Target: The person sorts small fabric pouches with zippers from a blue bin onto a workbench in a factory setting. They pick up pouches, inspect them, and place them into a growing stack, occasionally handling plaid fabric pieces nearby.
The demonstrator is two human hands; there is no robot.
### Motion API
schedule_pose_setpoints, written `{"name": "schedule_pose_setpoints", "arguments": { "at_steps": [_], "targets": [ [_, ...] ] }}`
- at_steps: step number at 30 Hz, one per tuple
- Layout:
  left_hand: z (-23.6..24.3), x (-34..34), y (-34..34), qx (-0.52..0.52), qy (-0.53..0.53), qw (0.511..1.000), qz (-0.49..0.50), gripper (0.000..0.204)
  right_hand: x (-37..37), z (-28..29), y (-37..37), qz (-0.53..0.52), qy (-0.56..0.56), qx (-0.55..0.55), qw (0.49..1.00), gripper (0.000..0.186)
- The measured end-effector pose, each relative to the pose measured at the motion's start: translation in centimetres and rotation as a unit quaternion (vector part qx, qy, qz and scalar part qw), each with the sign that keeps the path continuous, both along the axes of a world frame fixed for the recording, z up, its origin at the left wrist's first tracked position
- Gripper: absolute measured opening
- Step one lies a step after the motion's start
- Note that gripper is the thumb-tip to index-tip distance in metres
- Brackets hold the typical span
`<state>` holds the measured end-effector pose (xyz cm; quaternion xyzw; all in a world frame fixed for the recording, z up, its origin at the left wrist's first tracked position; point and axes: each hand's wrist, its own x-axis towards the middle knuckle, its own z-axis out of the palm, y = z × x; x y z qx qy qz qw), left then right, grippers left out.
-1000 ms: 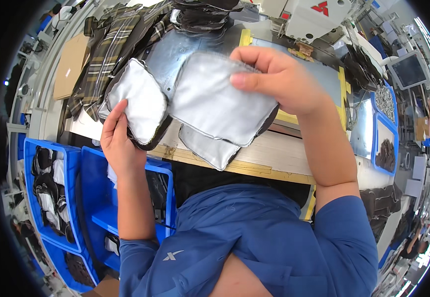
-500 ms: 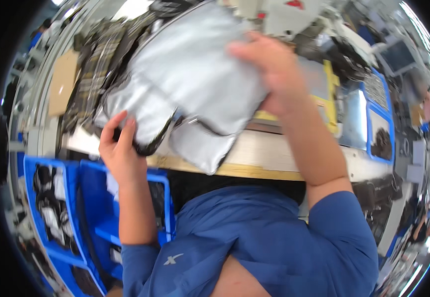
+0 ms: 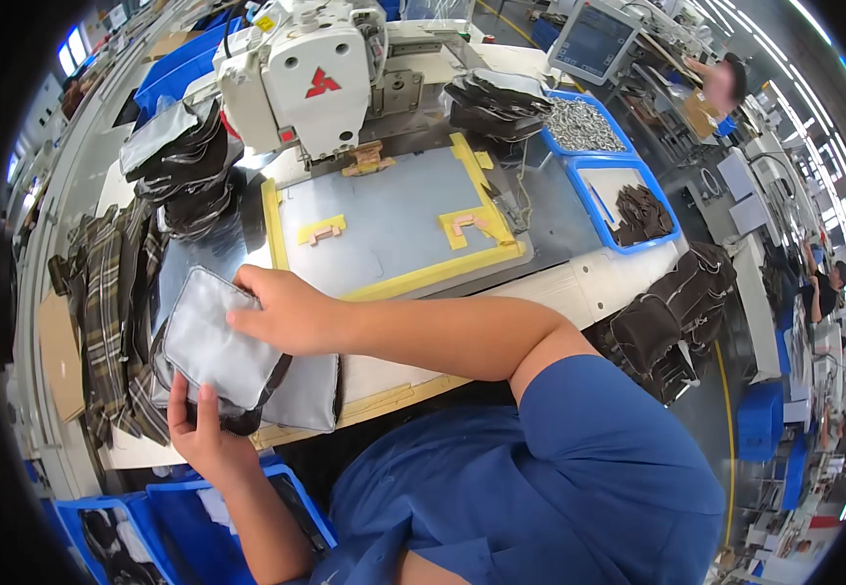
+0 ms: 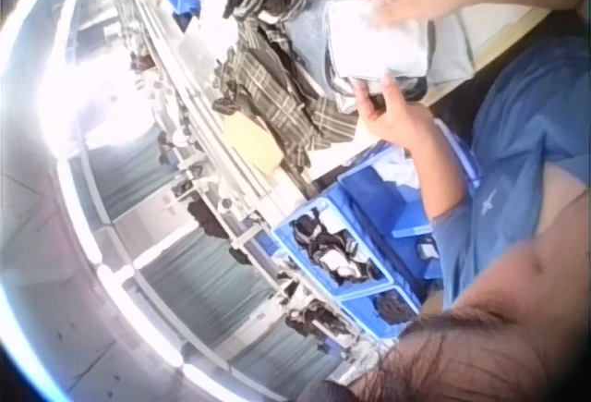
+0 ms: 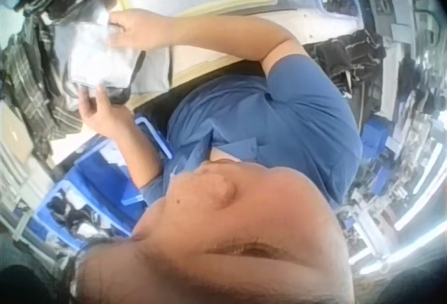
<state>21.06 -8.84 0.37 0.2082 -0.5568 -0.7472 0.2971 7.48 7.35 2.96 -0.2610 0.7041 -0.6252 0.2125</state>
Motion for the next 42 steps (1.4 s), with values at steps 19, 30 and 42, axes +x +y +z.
{"name": "schedule_pose_setpoints", "arguments": {
  "at_steps": [19, 30, 42],
  "targets": [
    [-7.3, -4.4, -10.8, 0.022, -0.072, 0.995, 0.072, 0.017, -19.2, 2.9, 29.8, -0.296, 0.316, 0.513, 0.741, 0.084],
    [-6.8, -4.1, -10.8, -0.008, -0.099, 0.993, 0.061, 0.016, -21.4, 2.2, 31.2, -0.312, 0.298, 0.505, 0.748, 0.072],
    [-7.2, -3.8, -11.2, -0.01, -0.094, 0.994, 0.055, 0.017, -22.5, 2.3, 32.5, -0.304, 0.262, 0.478, 0.781, 0.066]
  ]
}}
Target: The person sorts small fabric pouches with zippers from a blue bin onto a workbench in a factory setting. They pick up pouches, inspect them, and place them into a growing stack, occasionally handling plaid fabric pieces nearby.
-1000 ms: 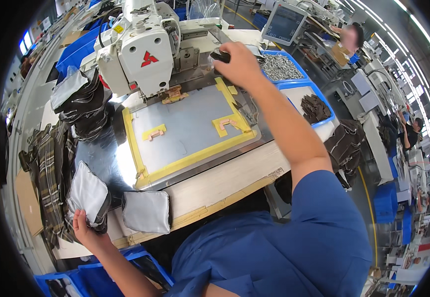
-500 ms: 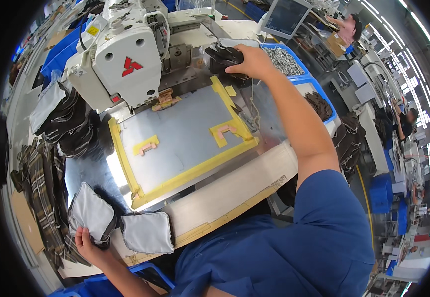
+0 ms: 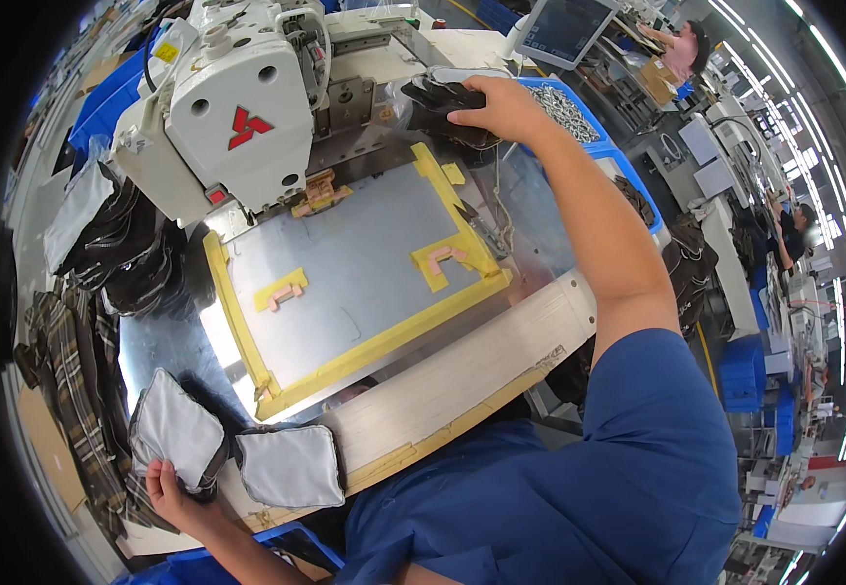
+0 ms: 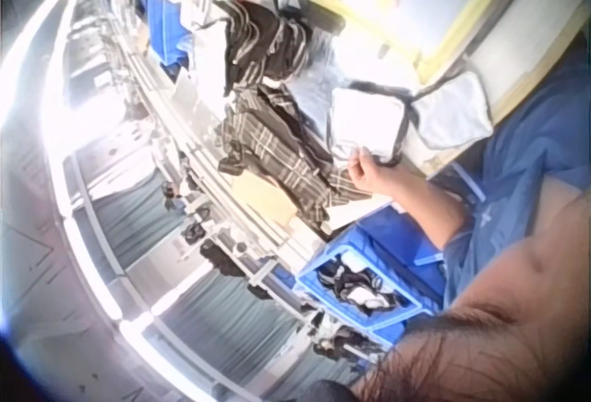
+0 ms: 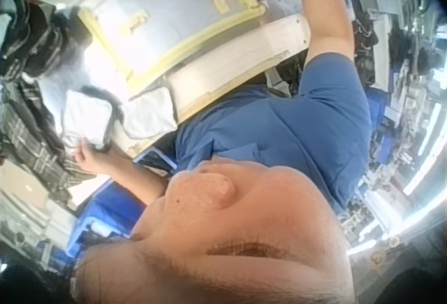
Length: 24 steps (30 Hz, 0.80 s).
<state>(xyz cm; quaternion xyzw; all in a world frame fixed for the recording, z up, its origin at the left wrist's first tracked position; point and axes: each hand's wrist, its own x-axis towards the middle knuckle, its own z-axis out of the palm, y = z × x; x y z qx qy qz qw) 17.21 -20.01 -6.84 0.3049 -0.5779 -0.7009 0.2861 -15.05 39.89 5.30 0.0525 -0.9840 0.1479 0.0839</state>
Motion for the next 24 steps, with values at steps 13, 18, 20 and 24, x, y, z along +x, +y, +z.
{"name": "schedule_pose_setpoints", "arguments": {
  "at_steps": [13, 18, 20, 24],
  "targets": [
    [-0.1, 0.0, 0.0, 0.001, 0.004, 1.0, -0.002, 0.016, 1.2, -2.5, -2.1, 0.028, 0.13, 0.122, 0.984, 0.069],
    [0.0, -0.1, 0.3, 0.003, 0.002, 1.0, 0.013, 0.016, 0.0, 0.7, -0.3, -0.033, 0.046, -0.031, 0.998, 0.064],
    [0.1, -0.1, 0.2, -0.001, -0.005, 1.0, 0.012, 0.016, -0.4, 1.0, 0.4, -0.028, 0.037, -0.076, 0.996, 0.058],
    [-0.3, 0.0, -0.3, 0.006, 0.0, 1.0, 0.002, 0.017, -0.6, 1.0, 0.9, -0.017, 0.032, -0.131, 0.991, 0.052]
  ]
}}
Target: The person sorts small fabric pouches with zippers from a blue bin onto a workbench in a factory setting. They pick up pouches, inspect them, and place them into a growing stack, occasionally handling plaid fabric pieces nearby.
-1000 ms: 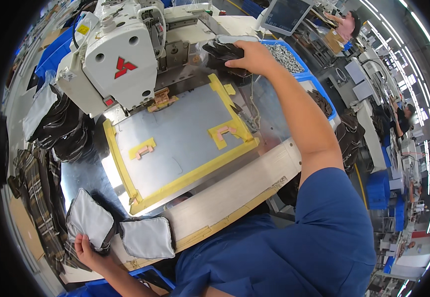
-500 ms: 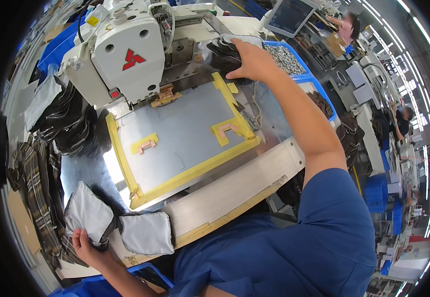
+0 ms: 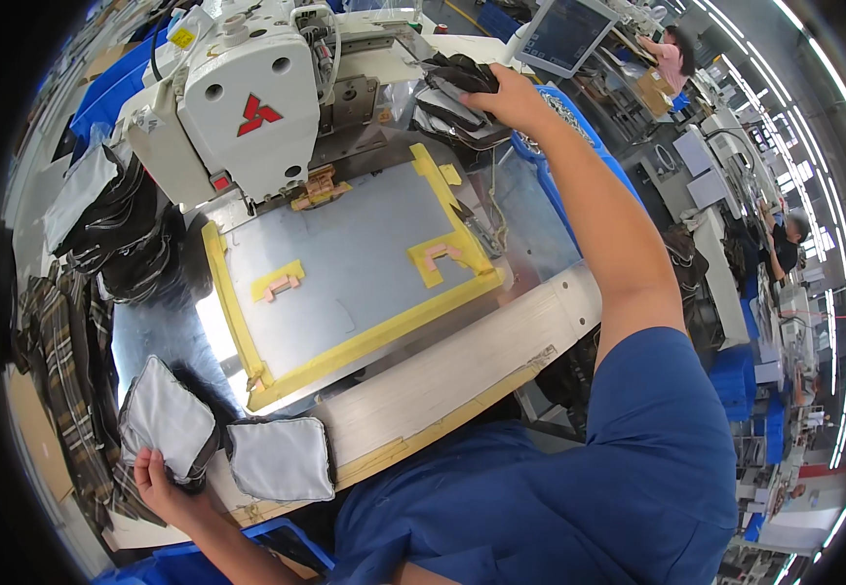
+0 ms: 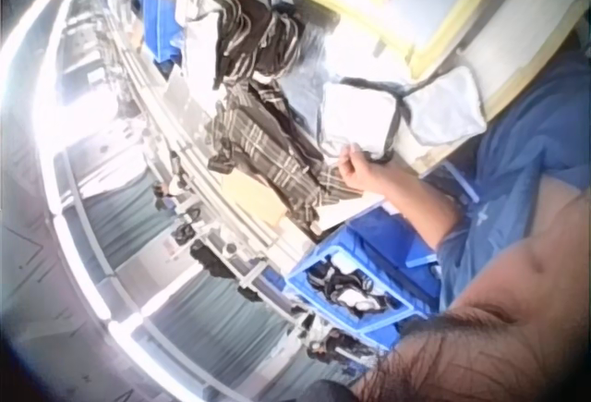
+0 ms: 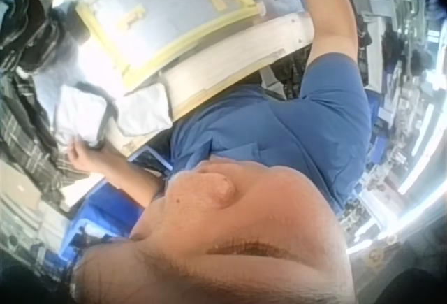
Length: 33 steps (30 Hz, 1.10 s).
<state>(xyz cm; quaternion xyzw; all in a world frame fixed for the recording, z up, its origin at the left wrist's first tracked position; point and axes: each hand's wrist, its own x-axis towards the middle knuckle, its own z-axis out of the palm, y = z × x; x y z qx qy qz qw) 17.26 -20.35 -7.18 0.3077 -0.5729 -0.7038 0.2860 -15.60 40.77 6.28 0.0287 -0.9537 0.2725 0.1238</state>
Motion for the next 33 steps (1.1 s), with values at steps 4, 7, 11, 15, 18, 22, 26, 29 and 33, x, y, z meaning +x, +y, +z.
{"name": "schedule_pose_setpoints", "arguments": {
  "at_steps": [4, 7, 11, 15, 18, 22, 26, 29, 33],
  "targets": [
    [-0.2, 0.0, -0.1, 0.001, 0.004, 1.0, 0.002, 0.018, -0.4, -0.1, 0.5, 0.0, 0.008, 0.02, 1.0, 0.051],
    [-0.1, 0.0, -0.1, -0.007, 0.0, 1.0, 0.003, 0.017, -0.3, 0.4, 0.1, -0.013, -0.009, 0.051, 0.999, 0.056],
    [0.0, -0.1, 0.1, -0.007, -0.003, 1.0, 0.004, 0.017, -0.3, 0.1, 0.5, -0.005, 0.012, 0.045, 0.999, 0.055],
    [0.2, -0.2, 0.4, -0.014, -0.002, 1.0, 0.011, 0.016, 0.8, 0.0, -1.1, -0.022, 0.048, 0.066, 0.996, 0.066],
    [0.1, -0.2, 0.4, -0.02, -0.004, 1.0, 0.014, 0.015, 1.5, -1.4, -2.1, -0.017, 0.129, 0.141, 0.981, 0.075],
    [0.1, -0.2, 0.4, -0.017, 0.001, 1.0, 0.005, 0.016, 2.9, -3.1, -3.5, 0.041, 0.284, 0.269, 0.919, 0.08],
    [0.2, -0.2, 0.6, -0.019, -0.001, 1.0, 0.013, 0.016, 6.8, -4.9, -6.3, 0.116, 0.258, 0.337, 0.898, 0.057],
    [0.6, -0.4, 0.9, -0.021, -0.008, 1.0, 0.017, 0.016, 8.9, -5.8, -9.6, 0.039, -0.08, 0.294, 0.952, 0.042],
    [0.4, -0.4, 0.7, -0.012, 0.004, 1.0, 0.013, 0.017, 7.7, -7.0, -9.1, -0.005, -0.02, 0.265, 0.964, 0.049]
  ]
}}
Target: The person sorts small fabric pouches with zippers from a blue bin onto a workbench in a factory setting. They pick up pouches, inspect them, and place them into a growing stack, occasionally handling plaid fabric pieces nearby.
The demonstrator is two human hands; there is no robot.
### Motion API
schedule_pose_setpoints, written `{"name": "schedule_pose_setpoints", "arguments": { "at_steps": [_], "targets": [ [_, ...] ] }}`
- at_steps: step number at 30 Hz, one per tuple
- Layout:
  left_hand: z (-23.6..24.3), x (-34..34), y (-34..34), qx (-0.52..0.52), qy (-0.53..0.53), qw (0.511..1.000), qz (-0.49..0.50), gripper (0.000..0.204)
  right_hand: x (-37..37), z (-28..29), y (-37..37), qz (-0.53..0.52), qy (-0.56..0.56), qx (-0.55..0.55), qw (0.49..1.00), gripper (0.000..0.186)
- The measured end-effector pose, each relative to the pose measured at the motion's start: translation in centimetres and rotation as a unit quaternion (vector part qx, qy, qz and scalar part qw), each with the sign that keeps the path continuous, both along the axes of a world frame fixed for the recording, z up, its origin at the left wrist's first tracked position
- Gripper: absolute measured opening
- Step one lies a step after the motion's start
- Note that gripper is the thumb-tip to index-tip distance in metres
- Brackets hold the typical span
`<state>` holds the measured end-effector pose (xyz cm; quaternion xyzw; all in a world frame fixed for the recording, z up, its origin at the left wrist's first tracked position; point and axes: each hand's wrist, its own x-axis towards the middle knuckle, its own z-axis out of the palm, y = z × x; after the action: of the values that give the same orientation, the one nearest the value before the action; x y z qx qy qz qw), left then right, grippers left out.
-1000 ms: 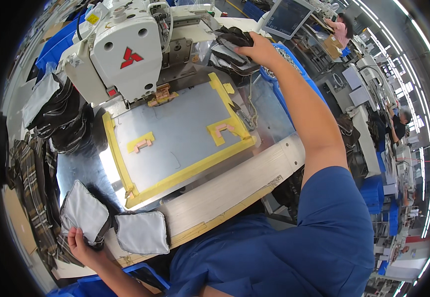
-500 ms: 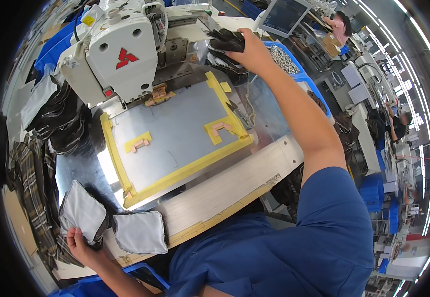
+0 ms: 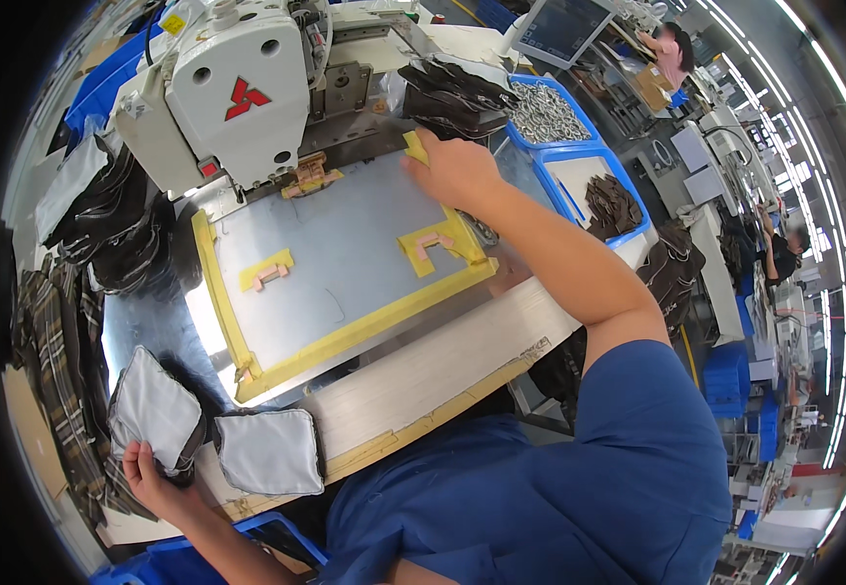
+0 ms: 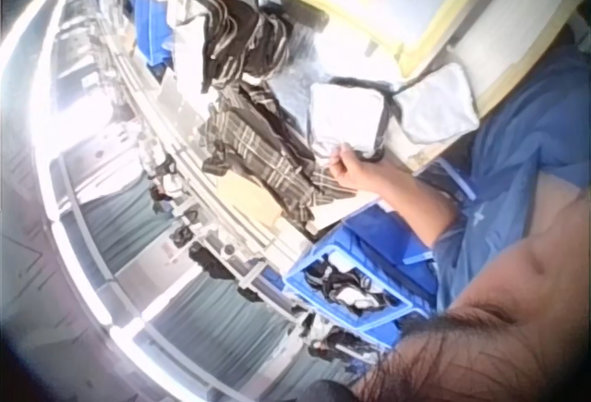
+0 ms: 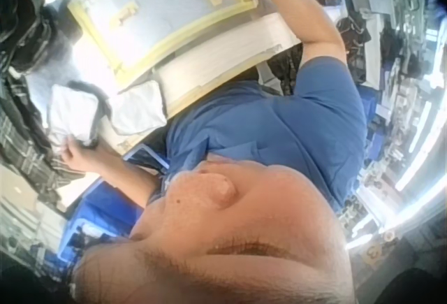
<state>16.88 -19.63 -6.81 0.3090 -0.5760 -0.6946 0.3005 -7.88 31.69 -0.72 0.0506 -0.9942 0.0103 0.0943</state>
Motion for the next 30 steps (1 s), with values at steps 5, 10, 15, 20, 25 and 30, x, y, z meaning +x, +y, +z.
{"name": "schedule_pose_setpoints", "arguments": {
  "at_steps": [5, 10, 15, 20, 25, 30],
  "targets": [
    [0.1, 0.2, 0.0, -0.009, 0.002, 1.0, -0.002, 0.015, -0.8, 2.5, 0.5, 0.15, 0.344, 0.101, 0.921, 0.077],
    [1.5, -0.7, 1.8, -0.019, 0.006, 0.999, 0.026, 0.031, -5.9, 3.3, 5.0, -0.02, 0.173, -0.032, 0.984, 0.069],
    [2.7, -0.6, 3.4, -0.357, -0.038, 0.92, 0.157, 0.051, -6.6, 6.3, 6.5, -0.04, 0.301, -0.131, 0.944, 0.032],
    [5.7, 1.8, 5.2, -0.182, 0.101, 0.97, -0.123, 0.061, 2.9, 10.2, 0.4, 0.133, 0.365, -0.122, 0.914, 0.032],
    [10.2, -5.2, 16.9, 0.329, 0.01, 0.836, -0.439, 0.071, 11.8, 6.0, -7.7, 0.468, 0.339, -0.061, 0.813, 0.022],
    [9.8, -9.2, 20.3, 0.26, -0.034, 0.882, -0.391, 0.057, 14.0, 2.8, -10.6, 0.519, 0.229, -0.104, 0.817, 0.025]
  ]
}}
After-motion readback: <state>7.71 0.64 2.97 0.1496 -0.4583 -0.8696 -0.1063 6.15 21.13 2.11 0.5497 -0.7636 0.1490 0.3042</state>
